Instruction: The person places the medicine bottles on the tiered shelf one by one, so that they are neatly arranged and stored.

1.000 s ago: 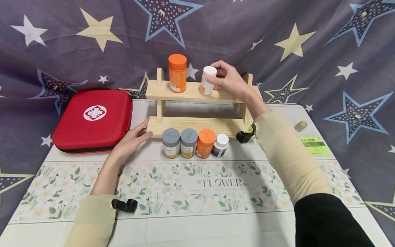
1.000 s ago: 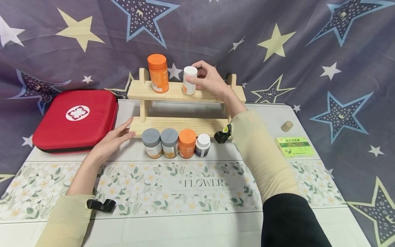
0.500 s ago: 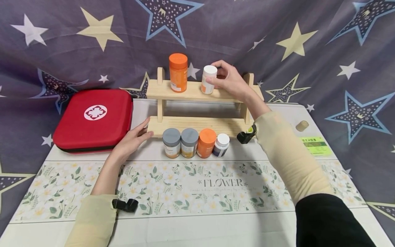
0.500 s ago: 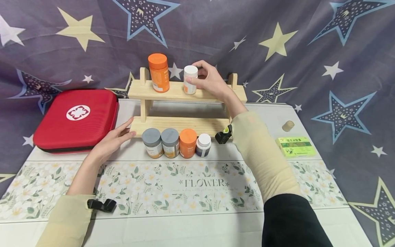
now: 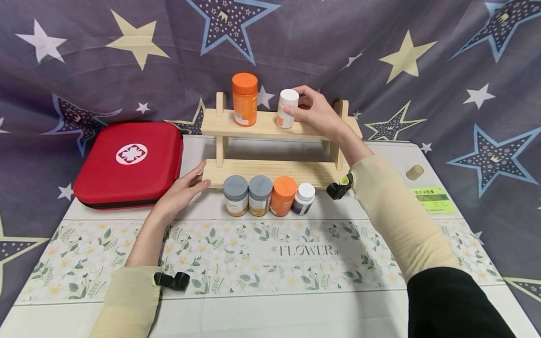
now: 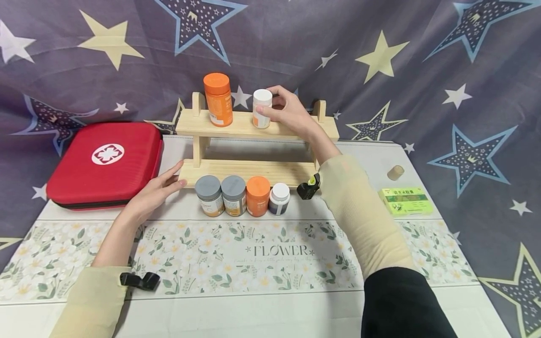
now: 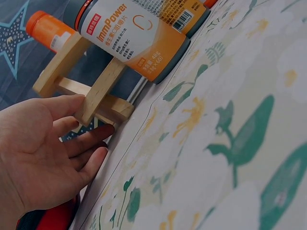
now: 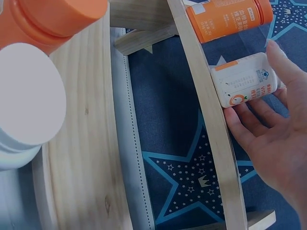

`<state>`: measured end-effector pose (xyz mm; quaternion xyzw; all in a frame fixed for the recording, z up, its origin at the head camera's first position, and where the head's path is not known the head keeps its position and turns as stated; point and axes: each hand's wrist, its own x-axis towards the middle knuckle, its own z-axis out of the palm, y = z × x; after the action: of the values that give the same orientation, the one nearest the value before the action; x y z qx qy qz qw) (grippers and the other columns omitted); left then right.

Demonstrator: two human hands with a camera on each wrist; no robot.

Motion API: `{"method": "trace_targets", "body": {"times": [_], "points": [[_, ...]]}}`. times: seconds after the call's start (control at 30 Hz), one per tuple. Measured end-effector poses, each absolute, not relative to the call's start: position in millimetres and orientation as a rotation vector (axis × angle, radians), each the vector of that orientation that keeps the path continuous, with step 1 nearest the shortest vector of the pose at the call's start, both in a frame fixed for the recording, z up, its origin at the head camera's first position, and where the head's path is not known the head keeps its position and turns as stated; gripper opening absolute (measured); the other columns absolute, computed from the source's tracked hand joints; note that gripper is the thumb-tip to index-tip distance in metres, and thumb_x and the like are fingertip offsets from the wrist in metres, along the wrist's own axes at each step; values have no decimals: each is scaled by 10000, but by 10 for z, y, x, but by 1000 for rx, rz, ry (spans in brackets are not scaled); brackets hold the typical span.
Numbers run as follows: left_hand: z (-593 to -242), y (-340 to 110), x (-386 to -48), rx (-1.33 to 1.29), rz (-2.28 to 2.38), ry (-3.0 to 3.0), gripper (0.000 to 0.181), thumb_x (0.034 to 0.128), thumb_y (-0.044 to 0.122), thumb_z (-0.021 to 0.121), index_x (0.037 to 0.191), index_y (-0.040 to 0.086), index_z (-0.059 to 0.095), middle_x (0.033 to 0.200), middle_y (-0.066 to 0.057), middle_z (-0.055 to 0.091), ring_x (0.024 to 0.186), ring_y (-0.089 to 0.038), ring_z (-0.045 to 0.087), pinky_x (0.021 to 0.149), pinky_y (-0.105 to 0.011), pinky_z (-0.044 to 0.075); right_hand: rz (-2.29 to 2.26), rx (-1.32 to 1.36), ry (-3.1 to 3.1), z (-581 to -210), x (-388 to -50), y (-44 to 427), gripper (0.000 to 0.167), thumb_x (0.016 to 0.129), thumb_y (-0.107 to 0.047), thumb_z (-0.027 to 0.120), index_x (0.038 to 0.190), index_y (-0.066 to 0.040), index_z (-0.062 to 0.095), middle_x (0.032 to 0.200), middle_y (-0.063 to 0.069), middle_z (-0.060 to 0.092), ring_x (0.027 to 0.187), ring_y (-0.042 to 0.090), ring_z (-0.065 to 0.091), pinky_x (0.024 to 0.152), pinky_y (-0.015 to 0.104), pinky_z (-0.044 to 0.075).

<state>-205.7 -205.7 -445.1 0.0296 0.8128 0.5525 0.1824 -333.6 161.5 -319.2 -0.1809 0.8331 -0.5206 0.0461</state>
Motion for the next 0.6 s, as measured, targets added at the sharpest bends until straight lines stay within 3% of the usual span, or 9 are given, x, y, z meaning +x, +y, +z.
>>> {"method": "trace_targets", "body": {"times": [0.1, 0.33, 0.6], "points": [[-4446, -2056, -2055, 84, 1558, 2293, 758, 1053, 345, 579, 1644, 393, 107, 1687, -151, 306, 1579, -306, 271, 1297, -557, 189, -1566, -568, 2552, -3190, -3322, 1621, 480, 938, -340, 725, 1359, -170, 569, 1286, 60, 652, 1182, 156, 600, 1053, 304, 445], [-4441, -2063, -2047, 76, 1555, 2301, 754, 1052, 345, 580, 1641, 398, 112, 1688, -149, 305, 1581, -309, 268, 1296, -558, 190, -1594, -543, 2503, -3185, -3303, 1616, 506, 946, -329, 720, 1393, -161, 553, 1332, 62, 621, 1214, 160, 587, 1083, 416, 516], [-4445, -2057, -2045, 76, 1568, 2295, 758, 1050, 339, 588, 1645, 391, 120, 1681, -150, 322, 1574, -308, 283, 1297, -549, 197, -1758, -482, 2431, -3230, -3183, 1703, 572, 962, -286, 711, 1473, -173, 482, 1439, 125, 560, 1251, 191, 588, 1047, 381, 556]]}}
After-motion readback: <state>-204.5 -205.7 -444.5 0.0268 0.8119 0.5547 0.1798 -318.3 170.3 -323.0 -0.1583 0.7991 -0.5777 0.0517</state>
